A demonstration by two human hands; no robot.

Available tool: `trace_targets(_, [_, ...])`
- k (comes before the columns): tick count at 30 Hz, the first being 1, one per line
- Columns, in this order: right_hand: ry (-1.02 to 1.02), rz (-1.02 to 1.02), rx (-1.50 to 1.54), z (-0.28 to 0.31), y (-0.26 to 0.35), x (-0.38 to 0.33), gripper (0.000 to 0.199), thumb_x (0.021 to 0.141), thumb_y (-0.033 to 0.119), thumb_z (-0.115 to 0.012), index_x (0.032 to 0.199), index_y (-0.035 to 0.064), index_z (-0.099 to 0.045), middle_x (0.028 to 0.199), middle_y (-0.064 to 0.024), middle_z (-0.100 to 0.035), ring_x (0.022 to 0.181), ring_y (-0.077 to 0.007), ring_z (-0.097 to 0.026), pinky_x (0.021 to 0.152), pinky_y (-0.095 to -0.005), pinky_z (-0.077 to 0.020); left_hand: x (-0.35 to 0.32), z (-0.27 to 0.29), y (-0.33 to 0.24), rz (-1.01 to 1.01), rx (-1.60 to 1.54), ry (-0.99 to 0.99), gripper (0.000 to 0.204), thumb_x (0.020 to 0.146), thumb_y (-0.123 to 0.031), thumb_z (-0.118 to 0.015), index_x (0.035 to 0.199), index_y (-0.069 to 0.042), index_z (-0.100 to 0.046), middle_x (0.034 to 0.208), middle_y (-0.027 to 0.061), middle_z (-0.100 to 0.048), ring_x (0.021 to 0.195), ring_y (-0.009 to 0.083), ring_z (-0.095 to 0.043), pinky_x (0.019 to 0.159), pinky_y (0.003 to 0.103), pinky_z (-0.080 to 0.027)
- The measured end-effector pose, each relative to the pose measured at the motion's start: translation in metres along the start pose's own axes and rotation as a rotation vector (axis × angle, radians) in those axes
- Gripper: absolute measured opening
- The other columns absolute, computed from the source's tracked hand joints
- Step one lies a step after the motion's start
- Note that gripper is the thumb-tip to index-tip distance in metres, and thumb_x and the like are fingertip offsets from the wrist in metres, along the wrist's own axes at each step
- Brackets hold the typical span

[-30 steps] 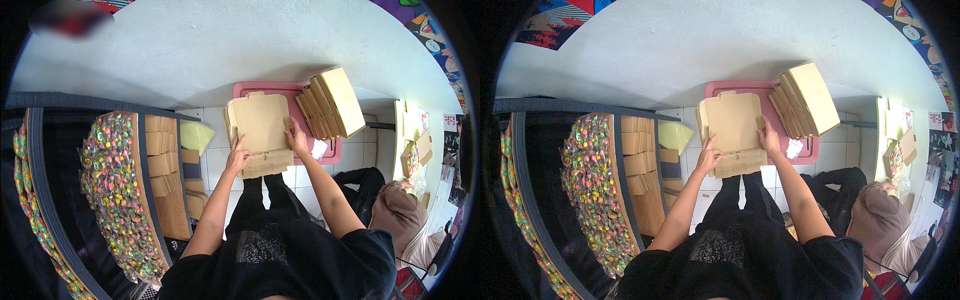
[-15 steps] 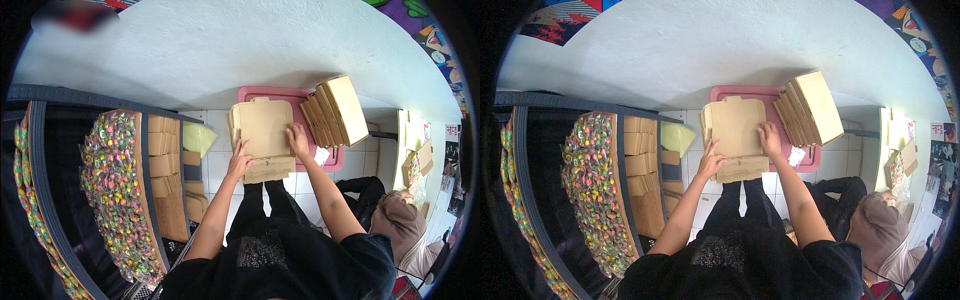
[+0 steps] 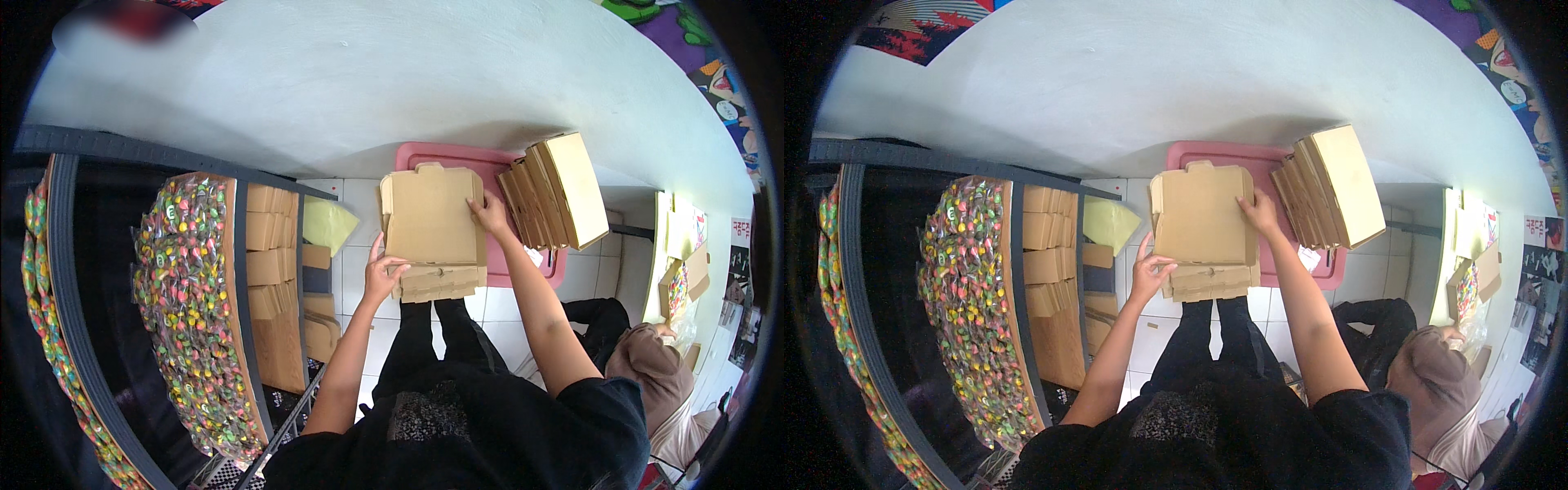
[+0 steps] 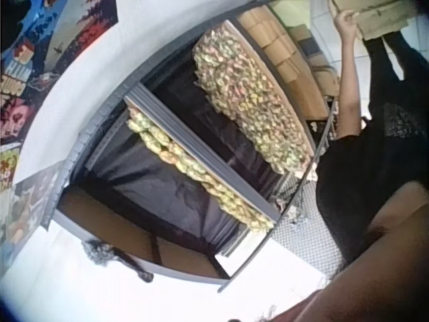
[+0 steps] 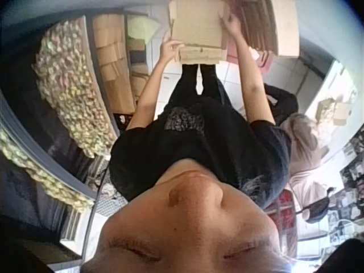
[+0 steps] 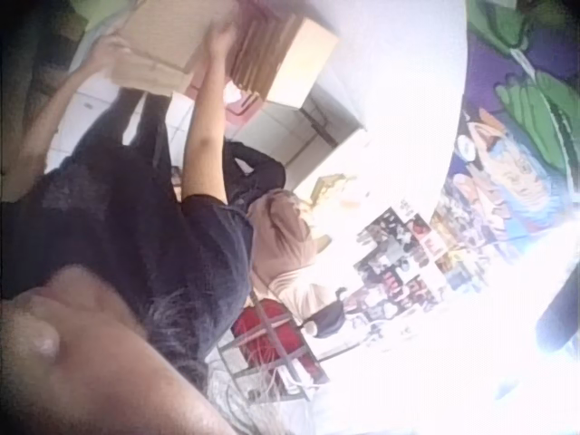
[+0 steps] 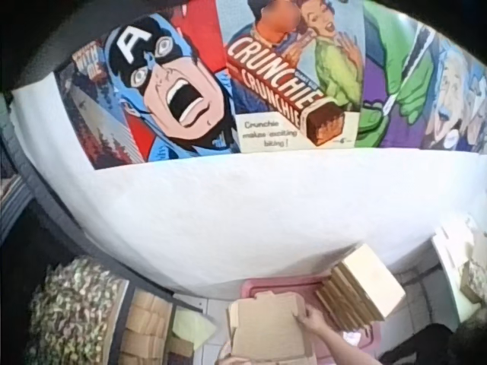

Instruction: The person assembles flat-packed cardboard boxes by hand. They pick up a flat sheet, fold the side flaps and bottom panels to form a box, and place the finished box on a growing stack on a pink tray. The process is repeated continuously throughout the clip.

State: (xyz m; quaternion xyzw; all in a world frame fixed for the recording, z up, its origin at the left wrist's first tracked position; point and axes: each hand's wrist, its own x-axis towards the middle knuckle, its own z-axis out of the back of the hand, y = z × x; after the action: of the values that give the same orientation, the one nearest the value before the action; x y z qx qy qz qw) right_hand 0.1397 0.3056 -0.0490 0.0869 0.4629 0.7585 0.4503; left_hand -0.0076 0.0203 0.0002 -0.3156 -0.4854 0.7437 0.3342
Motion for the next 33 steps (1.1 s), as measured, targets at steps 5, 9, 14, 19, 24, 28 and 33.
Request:
trace_targets(5, [-0.075, -0.07, 0.159, -0.002, 0.007, -0.044, 0.039, 0.098, 0.035, -0.045, 0.113, 0.0007, -0.057, 0.095, -0.0243, -0.065, 0.095, -0.0372, -0.064, 0.079, -0.0434, -0.0473, -0.013, -0.008, -0.014, 0.068, -0.071, -0.055, 0.018, 0.082, -0.009, -0.071, 0.098, -0.001, -0.068, 0.146, 0.021, -0.033, 0.115, 0.0258, -0.058, 0.094, 0.039, -0.048])
trace_targets(9, [-0.2, -0.015, 0.174, 0.011, 0.047, -0.068, 0.037, 0.1, 0.033, -0.041, 0.115, 0.003, -0.055, 0.1, -0.0254, -0.064, 0.098, -0.0413, -0.061, 0.081, -0.046, -0.0459, -0.012, -0.031, -0.036, -0.057, -0.072, -0.423, 0.042, 0.096, -0.02, -0.053, 0.134, -0.005, -0.045, 0.139, 0.0211, -0.044, 0.119, 0.0339, -0.053, 0.1, 0.04, -0.041])
trace_targets(14, [-0.187, 0.074, 0.16, 0.013, 0.07, -0.078, 0.039, 0.1, 0.033, -0.04, 0.127, 0.0073, -0.051, 0.115, -0.0244, -0.061, 0.111, -0.0423, -0.055, 0.091, -0.0448, -0.0442, -0.001, -0.006, -0.037, 0.168, -0.159, -0.402, 0.046, 0.097, -0.029, -0.053, 0.137, -0.007, -0.047, 0.125, 0.0158, -0.057, 0.119, 0.0256, -0.053, 0.099, 0.035, -0.041])
trace_targets(19, [0.039, -0.048, 0.561, 0.026, 0.06, -0.066, 0.037, 0.099, 0.041, -0.045, 0.115, 0.0102, -0.058, 0.073, 0.0076, -0.045, 0.058, -0.0047, -0.034, 0.054, -0.0221, -0.0323, 0.027, 0.01, -0.034, 0.157, -0.268, -0.173, 0.049, 0.09, -0.021, -0.06, 0.137, -0.013, -0.048, 0.129, 0.0122, -0.049, 0.125, 0.0248, -0.046, 0.103, 0.035, -0.038])
trace_targets(24, [0.195, -0.053, 0.443, 0.045, 0.08, -0.055, 0.046, 0.1, 0.041, -0.043, 0.122, 0.003, -0.054, 0.099, -0.0028, -0.058, 0.086, -0.0119, -0.05, 0.077, -0.0285, -0.043, 0.031, 0.016, -0.024, 0.259, -0.377, 0.015, 0.07, 0.075, -0.002, -0.056, 0.142, -0.015, -0.043, 0.135, 0.0135, -0.041, 0.131, 0.026, -0.038, 0.109, 0.036, -0.032])
trace_targets(28, [0.148, 0.044, 0.324, 0.039, 0.059, -0.045, 0.048, 0.1, 0.043, -0.041, 0.121, 0.0022, -0.055, 0.1, -0.008, -0.061, 0.089, -0.0168, -0.053, 0.079, -0.031, -0.0429, 0.042, 0.004, -0.019, 0.361, -0.287, -0.05, 0.068, 0.073, 0.0, -0.052, 0.139, -0.013, -0.044, 0.134, 0.0138, -0.041, 0.129, 0.0289, -0.039, 0.109, 0.037, -0.032])
trace_targets(33, [-0.133, -0.04, -0.089, 0.012, 0.059, -0.04, 0.051, 0.097, 0.041, -0.045, 0.123, -0.0017, -0.052, 0.113, -0.0267, -0.059, 0.106, -0.0417, -0.056, 0.089, -0.0456, -0.0442, 0.058, -0.033, 0.035, 0.172, -0.059, -0.207, 0.027, 0.084, -0.005, -0.051, 0.111, -0.006, -0.055, 0.124, 0.0164, -0.044, 0.12, 0.0328, -0.044, 0.104, 0.039, -0.035])
